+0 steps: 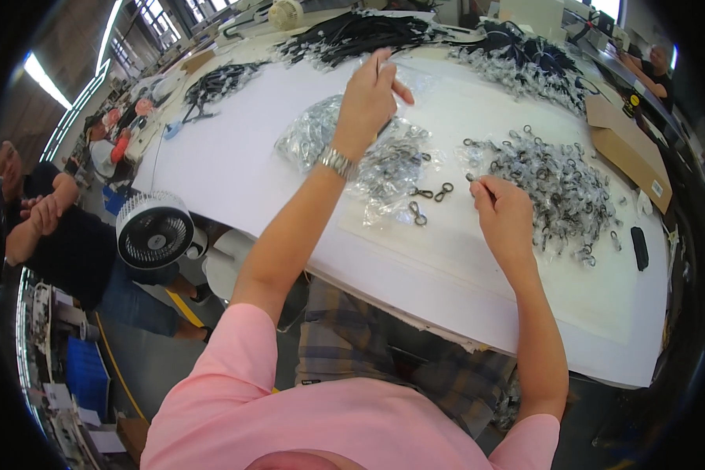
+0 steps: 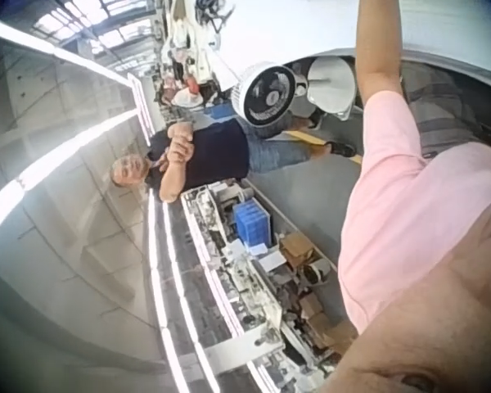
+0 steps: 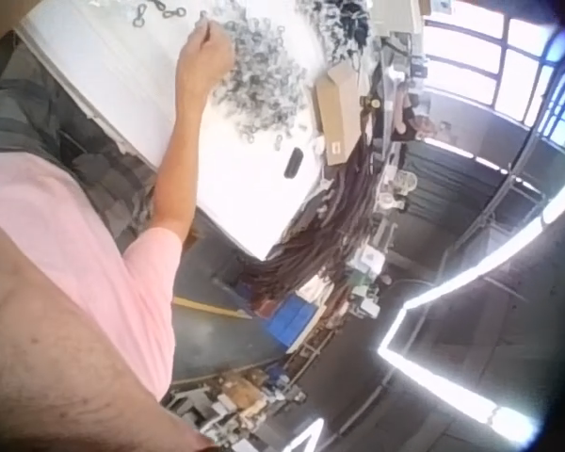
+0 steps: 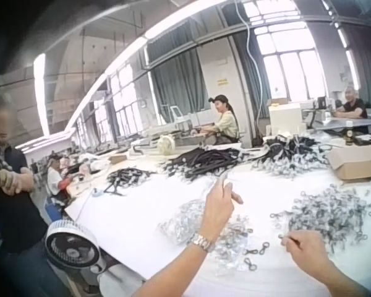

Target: The recorder is assembling small metal swivel snap hooks/clasps at a factory workstation.

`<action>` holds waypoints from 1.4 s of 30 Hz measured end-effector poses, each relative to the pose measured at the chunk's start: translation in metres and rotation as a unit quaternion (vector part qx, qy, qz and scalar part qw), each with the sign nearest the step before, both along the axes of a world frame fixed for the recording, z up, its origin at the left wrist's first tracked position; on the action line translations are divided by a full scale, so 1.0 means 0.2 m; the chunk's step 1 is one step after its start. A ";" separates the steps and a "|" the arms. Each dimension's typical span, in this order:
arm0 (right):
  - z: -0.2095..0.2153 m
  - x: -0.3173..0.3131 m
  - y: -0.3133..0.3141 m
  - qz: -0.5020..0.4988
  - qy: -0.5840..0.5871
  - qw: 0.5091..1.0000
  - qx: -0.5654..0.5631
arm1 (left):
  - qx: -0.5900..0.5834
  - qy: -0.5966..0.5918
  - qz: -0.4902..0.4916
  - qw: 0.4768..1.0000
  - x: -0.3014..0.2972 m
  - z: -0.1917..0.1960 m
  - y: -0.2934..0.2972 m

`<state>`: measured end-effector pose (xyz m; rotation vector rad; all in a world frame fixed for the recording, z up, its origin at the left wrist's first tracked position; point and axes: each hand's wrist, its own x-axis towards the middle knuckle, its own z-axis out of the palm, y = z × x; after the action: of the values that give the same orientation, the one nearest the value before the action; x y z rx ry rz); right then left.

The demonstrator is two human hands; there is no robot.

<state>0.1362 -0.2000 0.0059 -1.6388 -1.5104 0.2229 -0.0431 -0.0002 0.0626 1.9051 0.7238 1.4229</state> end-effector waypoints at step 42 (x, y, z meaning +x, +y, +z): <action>-0.14 0.12 0.08 0.145 0.227 0.963 -0.035 | -0.204 0.178 -0.258 0.927 0.00 -0.24 -0.60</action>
<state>0.1597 -0.1842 -0.0214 -1.2958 -1.3846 0.7662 -0.0427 -0.1202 0.0137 1.8439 0.5617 0.5563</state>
